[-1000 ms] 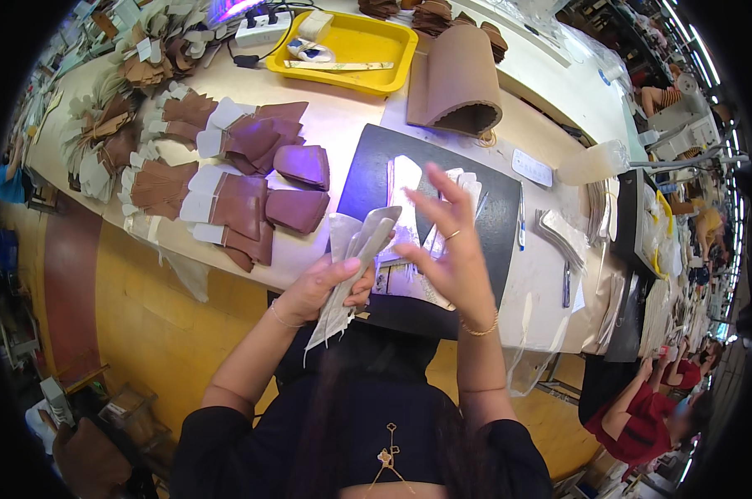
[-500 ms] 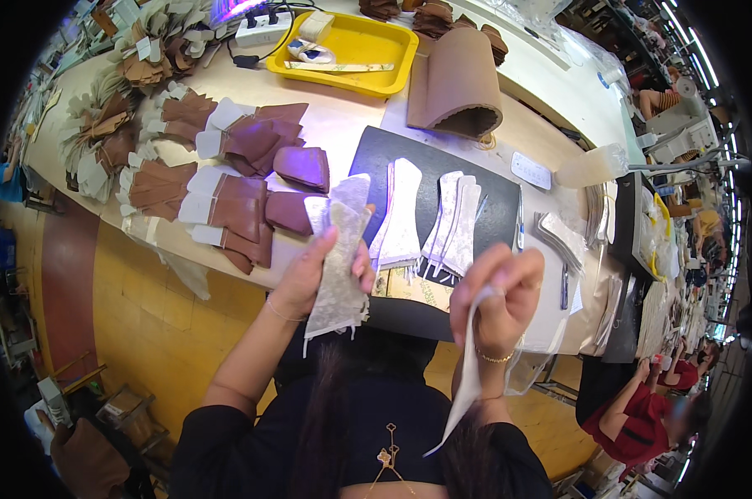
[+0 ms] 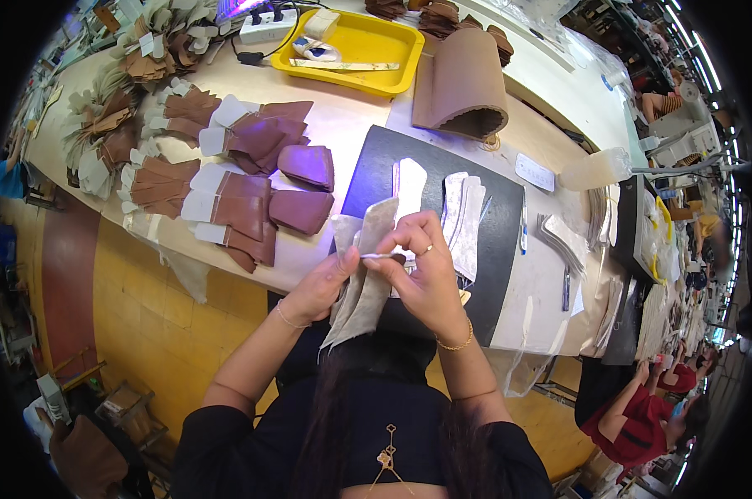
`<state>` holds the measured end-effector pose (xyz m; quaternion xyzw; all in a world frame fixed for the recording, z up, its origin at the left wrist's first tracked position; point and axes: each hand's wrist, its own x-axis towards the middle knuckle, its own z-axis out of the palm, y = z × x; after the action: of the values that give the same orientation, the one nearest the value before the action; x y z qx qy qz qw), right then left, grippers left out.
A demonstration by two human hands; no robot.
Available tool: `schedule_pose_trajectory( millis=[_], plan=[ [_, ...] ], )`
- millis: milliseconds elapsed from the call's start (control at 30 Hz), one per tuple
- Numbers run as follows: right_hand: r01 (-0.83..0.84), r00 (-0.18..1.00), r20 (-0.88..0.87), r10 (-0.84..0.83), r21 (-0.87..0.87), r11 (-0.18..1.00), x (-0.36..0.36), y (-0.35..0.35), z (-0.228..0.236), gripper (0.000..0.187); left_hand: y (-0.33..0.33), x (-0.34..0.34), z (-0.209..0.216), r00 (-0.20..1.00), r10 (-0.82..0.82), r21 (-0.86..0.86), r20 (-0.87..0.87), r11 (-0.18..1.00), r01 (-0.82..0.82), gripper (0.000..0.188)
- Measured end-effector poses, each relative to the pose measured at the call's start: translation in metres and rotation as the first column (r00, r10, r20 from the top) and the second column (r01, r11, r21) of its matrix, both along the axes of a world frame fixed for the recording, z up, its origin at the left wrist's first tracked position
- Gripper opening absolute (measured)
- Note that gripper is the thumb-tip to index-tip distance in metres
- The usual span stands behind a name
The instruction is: The person repeatedly marks individual fabric pieces with a pen on a workbench, then stacks them. The person handles a stack of white fabric pieces and a stack of brown fabric pieces, using a pen to mark the white pieces one by one.
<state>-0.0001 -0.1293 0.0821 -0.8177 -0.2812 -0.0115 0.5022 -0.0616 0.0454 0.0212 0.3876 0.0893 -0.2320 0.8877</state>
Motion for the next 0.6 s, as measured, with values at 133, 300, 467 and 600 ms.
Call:
schedule_pose_trajectory(
  millis=[133, 300, 467, 600],
  plan=[
    [-0.221, 0.954, -0.152, 0.258, 0.224, 0.949, -0.006, -0.014, 0.012, 0.022, 0.0, 0.016, 0.002, 0.994, 0.108, -0.078, -0.005, 0.991, -0.108, 0.059],
    [-0.009, 0.884, -0.272, 0.38, 0.803, 0.595, -0.021, -0.03, 0.037, 0.031, 0.011, 0.021, -0.002, 0.993, 0.115, -0.146, -0.004, 0.983, -0.114, 0.061],
    [0.192, 0.946, -0.324, 0.003, 0.568, 0.8, 0.023, -0.032, 0.036, 0.015, 0.028, 0.018, 0.0, 0.995, 0.056, -0.061, 0.082, 0.997, -0.051, 0.064],
    [0.17, 0.977, -0.104, -0.184, -0.129, 0.977, 0.085, -0.006, -0.003, 0.031, 0.03, 0.014, 0.0, 0.993, 0.055, -0.144, 0.102, 0.989, -0.04, 0.064]
  ],
)
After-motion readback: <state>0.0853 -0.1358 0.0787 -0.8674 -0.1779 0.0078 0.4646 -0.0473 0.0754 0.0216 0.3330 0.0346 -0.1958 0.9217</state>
